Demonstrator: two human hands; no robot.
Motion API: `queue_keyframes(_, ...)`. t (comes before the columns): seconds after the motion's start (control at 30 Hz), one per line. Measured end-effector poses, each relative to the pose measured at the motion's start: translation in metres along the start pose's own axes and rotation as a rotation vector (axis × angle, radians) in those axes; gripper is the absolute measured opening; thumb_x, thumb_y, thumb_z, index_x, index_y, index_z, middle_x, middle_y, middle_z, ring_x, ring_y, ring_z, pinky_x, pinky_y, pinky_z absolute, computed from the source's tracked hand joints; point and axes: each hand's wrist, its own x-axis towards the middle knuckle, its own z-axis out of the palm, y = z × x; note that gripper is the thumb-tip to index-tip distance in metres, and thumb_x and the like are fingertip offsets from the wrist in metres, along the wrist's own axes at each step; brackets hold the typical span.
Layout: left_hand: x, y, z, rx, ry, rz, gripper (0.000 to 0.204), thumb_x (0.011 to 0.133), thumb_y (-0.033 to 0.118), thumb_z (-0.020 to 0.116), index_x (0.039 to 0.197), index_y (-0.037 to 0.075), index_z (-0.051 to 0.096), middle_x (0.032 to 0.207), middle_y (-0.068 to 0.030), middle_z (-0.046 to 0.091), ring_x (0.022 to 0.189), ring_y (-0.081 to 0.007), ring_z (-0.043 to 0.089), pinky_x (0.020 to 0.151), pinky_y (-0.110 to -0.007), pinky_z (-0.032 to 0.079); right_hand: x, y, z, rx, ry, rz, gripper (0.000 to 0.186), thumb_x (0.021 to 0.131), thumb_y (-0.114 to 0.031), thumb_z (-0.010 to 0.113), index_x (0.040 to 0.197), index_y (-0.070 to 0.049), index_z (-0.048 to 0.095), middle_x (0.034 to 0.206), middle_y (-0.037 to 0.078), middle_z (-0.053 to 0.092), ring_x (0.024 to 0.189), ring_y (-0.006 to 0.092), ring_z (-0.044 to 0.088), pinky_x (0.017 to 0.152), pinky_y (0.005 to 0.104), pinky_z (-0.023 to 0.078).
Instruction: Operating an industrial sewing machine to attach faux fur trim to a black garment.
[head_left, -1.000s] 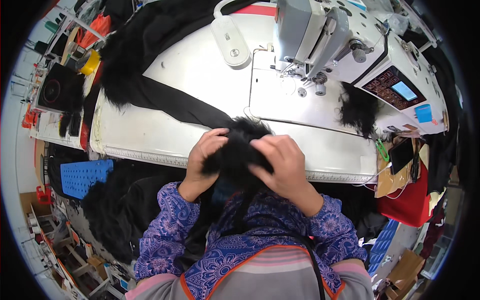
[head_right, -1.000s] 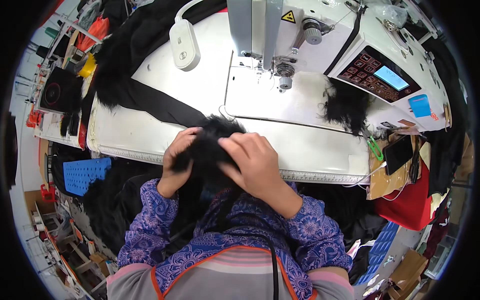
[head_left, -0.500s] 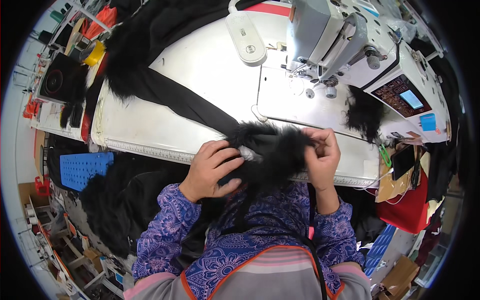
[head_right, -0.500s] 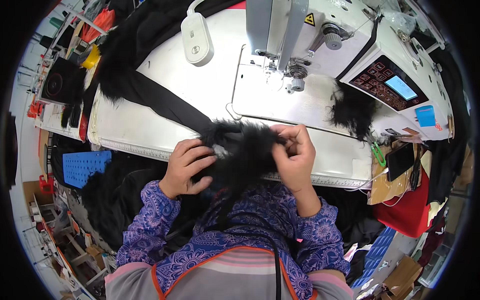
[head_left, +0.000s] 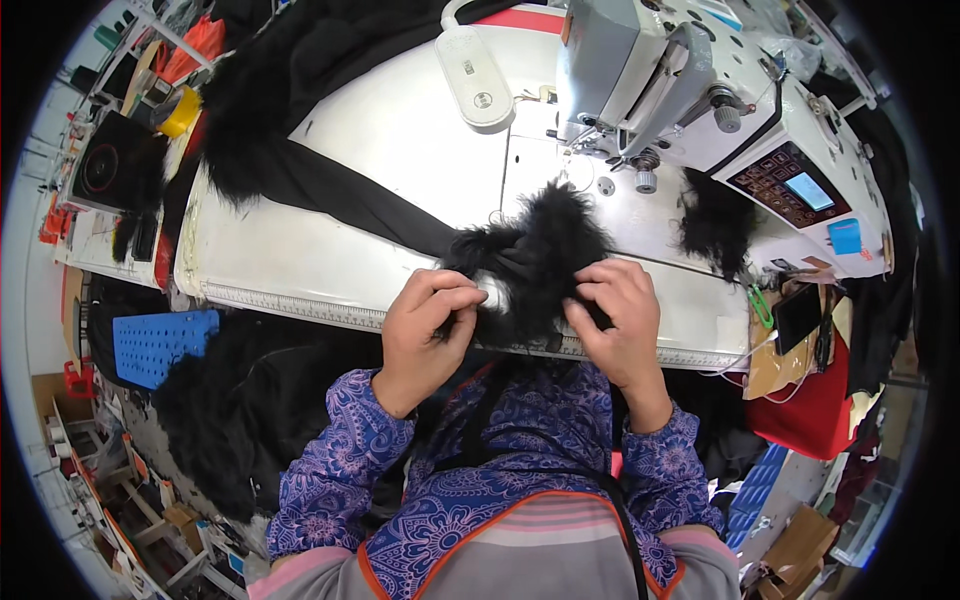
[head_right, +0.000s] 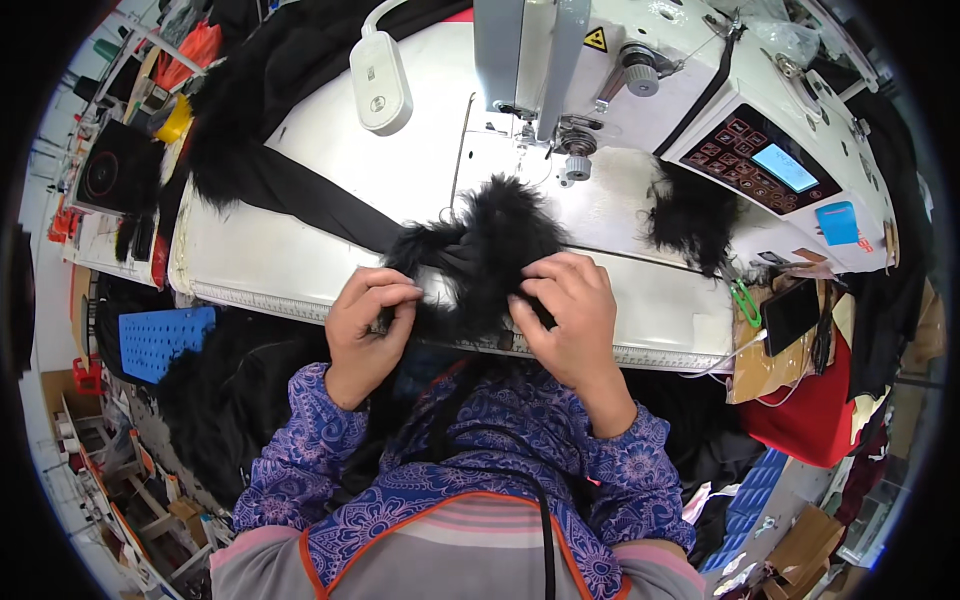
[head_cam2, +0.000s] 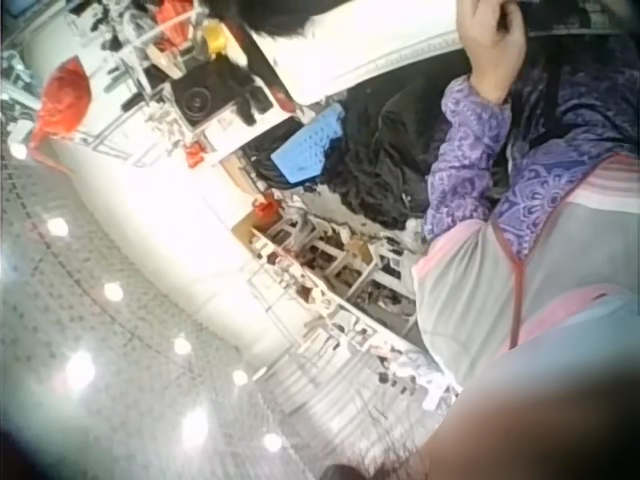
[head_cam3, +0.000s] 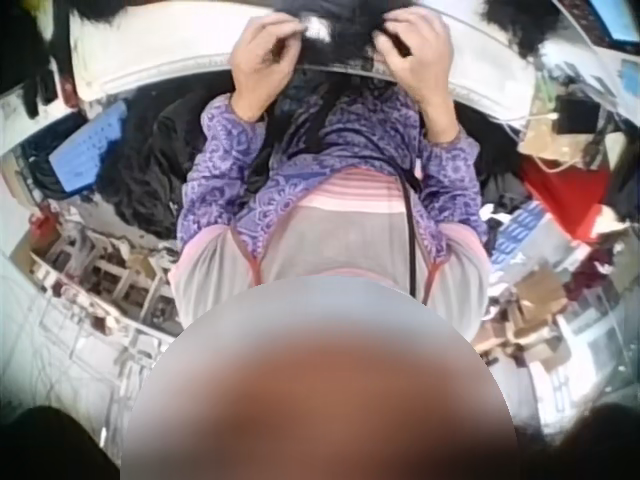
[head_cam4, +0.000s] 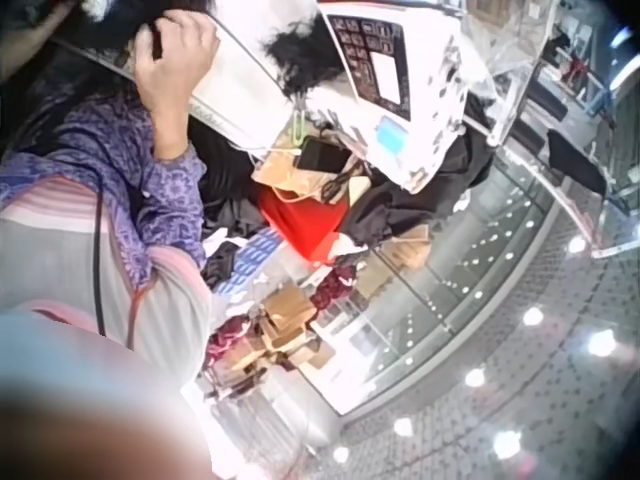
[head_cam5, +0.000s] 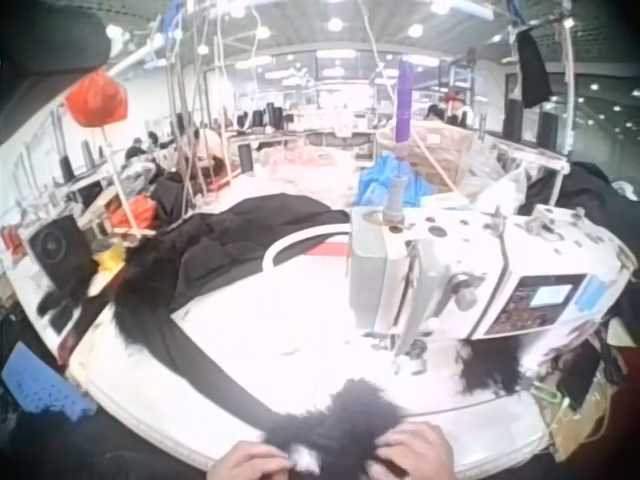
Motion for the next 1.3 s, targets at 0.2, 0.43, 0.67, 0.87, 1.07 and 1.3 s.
queue_keyframes(0.2, 0.021, 0.024, -0.021, -0.019, 0.074, 0.097, 0.018, 0.075, -0.013, 0.063, 0.087, 0.001, 0.066, 0.092, -0.01, 0.064, 0.083, -0.0212, 0.062, 0.073, -0.028, 0.049, 0.016, -0.004, -0.008, 1.432, 0.175, 0.836, 0.026, 0.1, -0.024, 0.048, 0.106, 0.0, 0.056, 0.094, 0.006, 0.064, 0.082, 0.0124, 0.062, 0.075, 0.0246, 0.05)
queue_keyframes(0.43, 0.018, 0.01, -0.026, -0.075, 0.111, -0.049, 0.015, 0.08, -0.009, 0.063, 0.09, 0.001, 0.066, 0.097, -0.0088, 0.063, 0.089, -0.0185, 0.061, 0.078, -0.027, 0.048, 0.005, -0.012, 0.009, 1.075, -0.061, 0.403, 0.095, 0.073, -0.014, 0.078, 0.15, -0.009, 0.022, 0.135, 0.018, 0.051, 0.127, 0.0275, 0.048, 0.107, 0.0377, 0.034)
queue_keyframes(0.67, 0.016, 0.009, -0.032, -0.208, 0.106, -0.123, 0.012, 0.084, -0.009, 0.061, 0.092, -0.001, 0.064, 0.101, -0.0089, 0.062, 0.095, -0.0163, 0.059, 0.085, -0.026, 0.045, 0.007, -0.014, 0.01, 0.667, 0.108, 0.45, 0.05, 0.085, -0.006, 0.064, 0.133, -0.004, 0.051, 0.118, 0.008, 0.062, 0.108, 0.0188, 0.059, 0.097, 0.034, 0.046)
queue_keyframes(0.87, 0.016, 0.003, -0.033, -0.322, 0.156, -0.169, 0.009, 0.086, -0.006, 0.062, 0.092, 0.0, 0.065, 0.101, -0.0076, 0.063, 0.092, -0.0137, 0.06, 0.081, -0.024, 0.047, 0.011, -0.004, 0.005, 1.482, 0.116, 0.681, 0.056, 0.096, -0.024, 0.053, 0.144, -0.003, 0.032, 0.132, 0.018, 0.05, 0.121, 0.0269, 0.053, 0.102, 0.0377, 0.045)
queue_keyframes(1.07, 0.019, -0.001, -0.032, -0.418, 0.198, -0.231, 0.011, 0.087, -0.006, 0.061, 0.096, 0.0, 0.064, 0.102, -0.0061, 0.063, 0.094, -0.0122, 0.059, 0.082, -0.022, 0.046, 0.002, -0.008, 0.006, 0.828, 0.094, 0.502, 0.077, 0.072, -0.017, 0.077, 0.138, 0.002, 0.04, 0.133, 0.015, 0.05, 0.123, 0.0264, 0.05, 0.105, 0.0388, 0.039)
queue_keyframes(1.3, 0.027, 0.0, -0.035, -0.586, 0.222, -0.287, 0.012, 0.088, -0.006, 0.06, 0.098, 0.0, 0.064, 0.104, -0.0055, 0.064, 0.096, -0.0114, 0.059, 0.086, -0.023, 0.045, 0.019, -0.003, 0.002, 0.868, -0.252, 0.827, 0.026, 0.09, -0.018, 0.067, 0.106, 0.002, 0.066, 0.109, 0.007, 0.065, 0.095, 0.0151, 0.061, 0.087, 0.0283, 0.049)
